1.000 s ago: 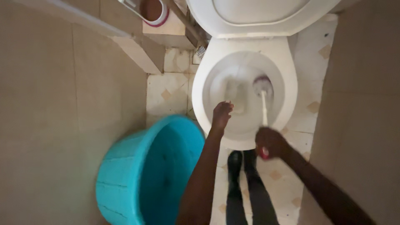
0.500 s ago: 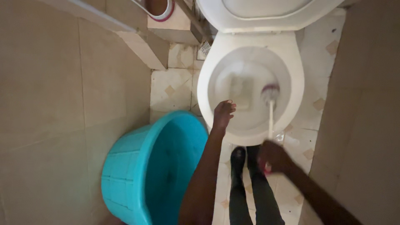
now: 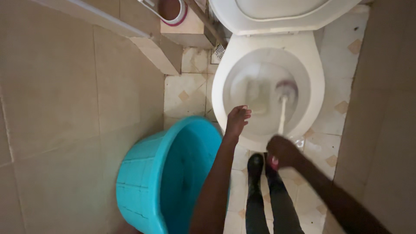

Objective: The person cleans a toilet by scrubbing the inside of the bowl and under the rim with a toilet brush.

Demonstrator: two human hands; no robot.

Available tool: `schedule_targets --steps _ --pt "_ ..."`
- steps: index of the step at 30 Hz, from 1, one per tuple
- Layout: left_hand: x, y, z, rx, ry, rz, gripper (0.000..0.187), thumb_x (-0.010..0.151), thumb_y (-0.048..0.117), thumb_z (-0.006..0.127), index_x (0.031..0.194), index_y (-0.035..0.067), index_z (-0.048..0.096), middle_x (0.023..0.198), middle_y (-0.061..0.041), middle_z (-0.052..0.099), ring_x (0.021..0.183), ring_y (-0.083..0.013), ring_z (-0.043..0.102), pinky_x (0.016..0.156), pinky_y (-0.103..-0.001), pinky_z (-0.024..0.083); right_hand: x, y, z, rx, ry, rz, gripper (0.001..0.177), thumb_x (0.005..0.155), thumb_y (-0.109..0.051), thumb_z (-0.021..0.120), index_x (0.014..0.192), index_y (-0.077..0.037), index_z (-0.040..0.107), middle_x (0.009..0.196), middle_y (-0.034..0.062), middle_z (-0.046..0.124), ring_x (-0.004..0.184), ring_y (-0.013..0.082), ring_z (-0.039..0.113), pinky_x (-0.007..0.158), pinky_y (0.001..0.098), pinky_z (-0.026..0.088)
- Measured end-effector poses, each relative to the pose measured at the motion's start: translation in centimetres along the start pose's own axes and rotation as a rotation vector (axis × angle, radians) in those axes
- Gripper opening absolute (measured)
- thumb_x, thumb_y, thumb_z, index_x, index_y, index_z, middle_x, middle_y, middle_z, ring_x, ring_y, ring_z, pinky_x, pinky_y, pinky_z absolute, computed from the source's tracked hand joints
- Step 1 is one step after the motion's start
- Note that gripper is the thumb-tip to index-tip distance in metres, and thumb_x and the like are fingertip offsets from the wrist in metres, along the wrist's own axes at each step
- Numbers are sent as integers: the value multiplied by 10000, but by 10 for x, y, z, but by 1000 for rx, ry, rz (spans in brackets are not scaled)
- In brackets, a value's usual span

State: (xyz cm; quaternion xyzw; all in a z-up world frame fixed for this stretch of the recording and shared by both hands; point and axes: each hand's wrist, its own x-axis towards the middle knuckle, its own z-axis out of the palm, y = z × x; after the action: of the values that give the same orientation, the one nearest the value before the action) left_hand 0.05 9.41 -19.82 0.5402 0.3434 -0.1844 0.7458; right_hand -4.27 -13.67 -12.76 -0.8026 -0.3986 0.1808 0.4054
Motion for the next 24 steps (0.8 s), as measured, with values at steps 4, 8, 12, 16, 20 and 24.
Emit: schedule_targets --steps 4,8,12,16,20,24 --pt "14 -27 -10 -111 -62 66 324 967 269 712 1224 82 653 1019 -32 723 873 -123 658 651 -258 474 65 63 -14 -321 -351 -126 354 538 -310 850 738 -79 671 786 120 652 812 340 616 814 457 484" --pt "39 -38 -19 -537 -254 10 358 994 361 635 1185 60 667 1012 -64 745 875 -145 690 607 -260 482 83 26 15 -128 -218 148 268 581 -327 827 702 -132 690 806 91 677 854 313 633 875 429 490" --pt "26 -52 -29 -290 -143 -16 309 992 330 625 1192 96 653 1022 -38 738 856 -128 676 626 -263 490 29 -17 1 -60 -131 105 392 400 -334 859 687 -122 696 787 142 661 805 380 614 764 467 469" --pt "6 -44 -19 -21 -38 -4 294 1003 266 635 1244 97 635 1037 -26 730 877 -107 672 669 -255 488 -20 -35 -15 -242 -310 310 186 620 -290 803 619 -149 682 764 118 665 831 322 618 804 395 506" --pt "-1 -36 5 -17 -97 22 304 1016 250 630 1268 81 621 1014 -33 714 840 -114 648 648 -266 482 44 19 -53 -48 -125 79 179 499 -248 808 582 -142 691 733 97 689 781 332 624 763 439 485" --pt "-13 -37 12 45 -137 25 327 987 213 609 1278 64 633 1044 -28 720 862 -110 642 668 -256 487 88 1 -49 -231 -155 251 161 625 -241 787 646 -123 680 782 104 694 807 316 632 790 428 501"
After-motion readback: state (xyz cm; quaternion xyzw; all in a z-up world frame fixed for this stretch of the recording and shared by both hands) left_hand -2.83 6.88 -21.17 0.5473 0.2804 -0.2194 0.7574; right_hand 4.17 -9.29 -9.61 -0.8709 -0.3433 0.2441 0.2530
